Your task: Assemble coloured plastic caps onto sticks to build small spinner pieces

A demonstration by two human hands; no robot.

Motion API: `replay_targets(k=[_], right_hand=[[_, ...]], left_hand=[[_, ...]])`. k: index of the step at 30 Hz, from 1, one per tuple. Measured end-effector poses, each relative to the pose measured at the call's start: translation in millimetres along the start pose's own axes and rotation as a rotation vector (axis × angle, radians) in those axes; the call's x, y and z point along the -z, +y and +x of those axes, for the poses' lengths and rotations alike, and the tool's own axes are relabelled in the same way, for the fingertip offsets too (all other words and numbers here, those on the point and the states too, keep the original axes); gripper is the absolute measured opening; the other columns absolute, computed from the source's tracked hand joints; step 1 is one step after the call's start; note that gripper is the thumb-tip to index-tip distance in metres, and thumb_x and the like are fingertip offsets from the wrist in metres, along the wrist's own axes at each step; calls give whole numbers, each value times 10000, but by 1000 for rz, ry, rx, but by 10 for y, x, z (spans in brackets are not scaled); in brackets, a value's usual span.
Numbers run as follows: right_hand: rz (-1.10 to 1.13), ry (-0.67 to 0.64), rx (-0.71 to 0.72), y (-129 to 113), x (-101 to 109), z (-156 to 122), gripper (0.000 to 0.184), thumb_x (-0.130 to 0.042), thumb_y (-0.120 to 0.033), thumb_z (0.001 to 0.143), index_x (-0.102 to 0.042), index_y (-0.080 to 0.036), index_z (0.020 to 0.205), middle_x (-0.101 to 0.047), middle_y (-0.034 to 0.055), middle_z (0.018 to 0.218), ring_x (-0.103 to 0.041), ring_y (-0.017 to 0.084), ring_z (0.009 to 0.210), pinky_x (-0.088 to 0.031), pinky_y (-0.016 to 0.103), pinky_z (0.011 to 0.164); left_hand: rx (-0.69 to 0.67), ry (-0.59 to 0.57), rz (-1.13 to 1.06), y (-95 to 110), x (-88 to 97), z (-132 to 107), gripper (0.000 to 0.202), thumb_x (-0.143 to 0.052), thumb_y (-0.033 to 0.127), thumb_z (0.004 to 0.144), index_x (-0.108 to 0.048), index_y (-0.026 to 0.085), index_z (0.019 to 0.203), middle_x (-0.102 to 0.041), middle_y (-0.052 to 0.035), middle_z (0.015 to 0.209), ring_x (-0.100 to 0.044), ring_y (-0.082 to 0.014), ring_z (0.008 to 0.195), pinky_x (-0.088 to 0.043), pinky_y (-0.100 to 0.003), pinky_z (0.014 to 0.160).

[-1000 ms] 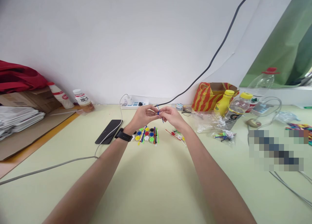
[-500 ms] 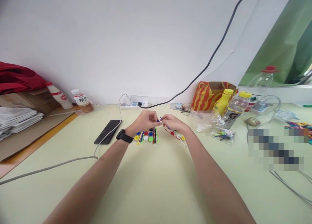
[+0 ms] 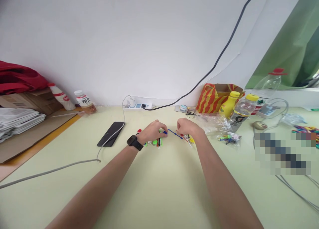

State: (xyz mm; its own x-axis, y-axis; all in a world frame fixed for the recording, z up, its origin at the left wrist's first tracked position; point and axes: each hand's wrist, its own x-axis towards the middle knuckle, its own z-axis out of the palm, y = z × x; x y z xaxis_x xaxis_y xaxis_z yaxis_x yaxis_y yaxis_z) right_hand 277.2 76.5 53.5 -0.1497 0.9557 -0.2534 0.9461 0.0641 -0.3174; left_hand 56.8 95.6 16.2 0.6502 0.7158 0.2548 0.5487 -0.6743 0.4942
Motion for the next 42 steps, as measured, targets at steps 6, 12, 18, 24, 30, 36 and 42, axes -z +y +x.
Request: replay_targets(k=[6, 12, 18, 24, 30, 36, 42], right_hand=[[-100, 14, -91, -24, 7, -8, 138, -723, -83, 591, -726, -146, 714, -760, 138, 837, -706, 259, 762, -438, 294, 618], [4, 87, -61, -29, 102, -52, 75, -682, -190, 734, -715, -149, 680, -752, 131, 775, -694, 236, 720, -445, 292, 621], [465, 224, 93, -151, 182, -82, 180, -551, -260, 911, -668, -175, 804, -747, 78, 847, -683, 171, 745, -512, 240, 642], [1152, 146, 182, -326, 81, -44, 75, -595, -169, 859, -631, -187, 796, -693, 45, 759, -697, 176, 734, -592, 320, 746], [1191, 55, 217, -273, 73, -60, 47, -685, -211, 830, -642, -198, 815, -716, 39, 875, -685, 162, 827, -564, 304, 814], [1294, -4, 367, -205, 50, -47, 179, -779, -268, 748, -635, -213, 840, -683, 10, 830, -659, 162, 843, -531, 333, 871], [1259, 23, 386, -183, -15, 31, 131, -704, -260, 757, -602, -206, 819, -578, -24, 706, -528, 115, 667, -462, 254, 672]], left_hand=[[32, 33, 52, -87, 70, -23, 188, -771, 311, 784, -777, 242, 958, -752, -54, 958, -640, -284, 1007, -515, -364, 845], [-24, 146, -19, -5, 266, -25, 153, -650, 332, 921, -749, 224, 966, -765, -44, 1037, -669, -238, 980, -526, -370, 895], [-47, 172, -339, 187, 273, 46, 251, -623, 396, 966, -706, 208, 1111, -749, -66, 1126, -716, -187, 934, -579, -311, 813], [-96, 265, -509, 253, 140, 110, 268, -650, 344, 955, -670, 203, 1182, -740, -79, 1125, -715, -183, 974, -605, -307, 828], [-114, 372, -390, 246, 169, 103, 199, -665, 326, 938, -727, 204, 1082, -748, -60, 1005, -697, -177, 918, -587, -288, 779], [-65, 401, -535, 197, 157, 148, 242, -711, 388, 909, -731, 173, 1018, -765, -85, 993, -714, -186, 857, -597, -322, 797], [-84, 330, -621, 196, 123, 152, 236, -718, 361, 907, -725, 168, 1043, -771, -85, 1011, -737, -196, 915, -604, -336, 871]])
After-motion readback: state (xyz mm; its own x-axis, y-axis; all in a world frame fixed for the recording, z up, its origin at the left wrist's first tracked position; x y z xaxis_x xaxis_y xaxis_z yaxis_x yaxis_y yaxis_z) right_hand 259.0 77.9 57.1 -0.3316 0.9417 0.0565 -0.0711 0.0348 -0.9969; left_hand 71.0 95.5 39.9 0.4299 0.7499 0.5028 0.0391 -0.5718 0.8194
